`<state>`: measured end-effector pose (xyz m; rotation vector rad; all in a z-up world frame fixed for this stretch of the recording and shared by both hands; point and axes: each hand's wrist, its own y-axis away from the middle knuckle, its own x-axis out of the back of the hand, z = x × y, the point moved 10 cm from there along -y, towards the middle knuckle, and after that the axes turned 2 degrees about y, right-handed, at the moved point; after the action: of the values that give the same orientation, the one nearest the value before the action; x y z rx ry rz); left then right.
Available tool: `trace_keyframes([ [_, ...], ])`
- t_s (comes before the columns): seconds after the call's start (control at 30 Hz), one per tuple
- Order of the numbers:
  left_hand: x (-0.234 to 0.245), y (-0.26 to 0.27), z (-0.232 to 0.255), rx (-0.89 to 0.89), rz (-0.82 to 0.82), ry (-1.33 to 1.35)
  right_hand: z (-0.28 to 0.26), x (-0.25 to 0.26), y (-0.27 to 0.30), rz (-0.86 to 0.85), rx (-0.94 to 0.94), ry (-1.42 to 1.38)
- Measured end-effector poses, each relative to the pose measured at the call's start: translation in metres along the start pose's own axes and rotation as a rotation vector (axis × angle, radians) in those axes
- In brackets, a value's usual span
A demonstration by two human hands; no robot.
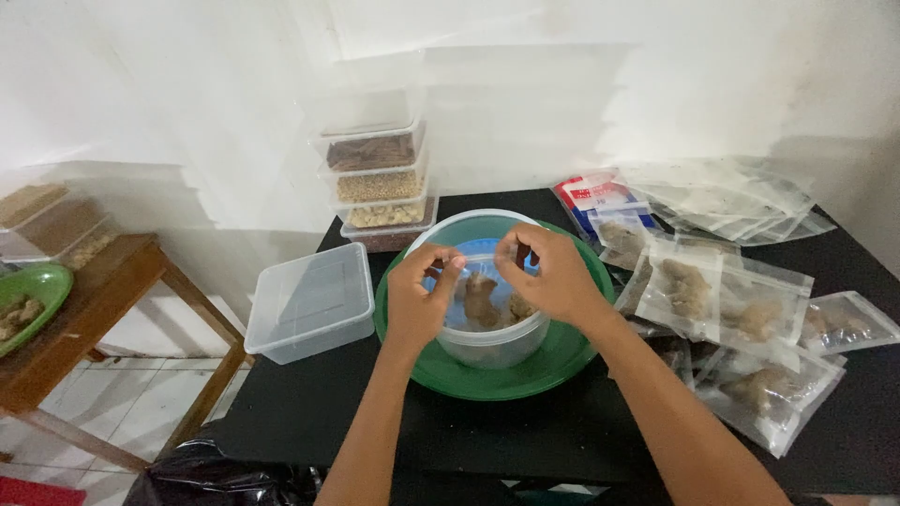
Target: The person places pieces of ginger from a white container into individual small plastic bags, seals the bags by hand, and sets them on the table.
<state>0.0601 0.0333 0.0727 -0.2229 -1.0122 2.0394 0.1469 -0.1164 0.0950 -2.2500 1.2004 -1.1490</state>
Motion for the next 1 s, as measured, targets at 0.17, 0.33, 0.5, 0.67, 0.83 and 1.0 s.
trace_keyframes([
  [0.17, -0.002, 0.002, 0.006, -0.013, -0.026, 0.035, -0.019, 0.01, 0.001, 0.037, 0.079, -0.065],
  [0.33, -0.002, 0.003, 0.013, -0.028, -0.037, 0.023, -0.018, 0.011, 0.001, 0.049, 0.129, -0.124],
  [0.5, 0.002, 0.003, 0.014, -0.066, 0.033, -0.01, -0.009, 0.005, 0.002, 0.019, 0.043, -0.08],
  [0.67, 0.001, 0.004, 0.015, -0.058, 0.001, -0.058, -0.023, 0.006, 0.002, -0.017, 0.073, -0.083],
  [0.83, -0.004, 0.002, 0.022, -0.032, -0.068, -0.161, -0.016, 0.001, 0.0, -0.036, 0.121, -0.059],
  [1.0, -0.009, 0.001, 0.017, 0.027, -0.128, -0.136, -0.007, -0.001, 0.001, -0.042, 0.072, -0.032],
])
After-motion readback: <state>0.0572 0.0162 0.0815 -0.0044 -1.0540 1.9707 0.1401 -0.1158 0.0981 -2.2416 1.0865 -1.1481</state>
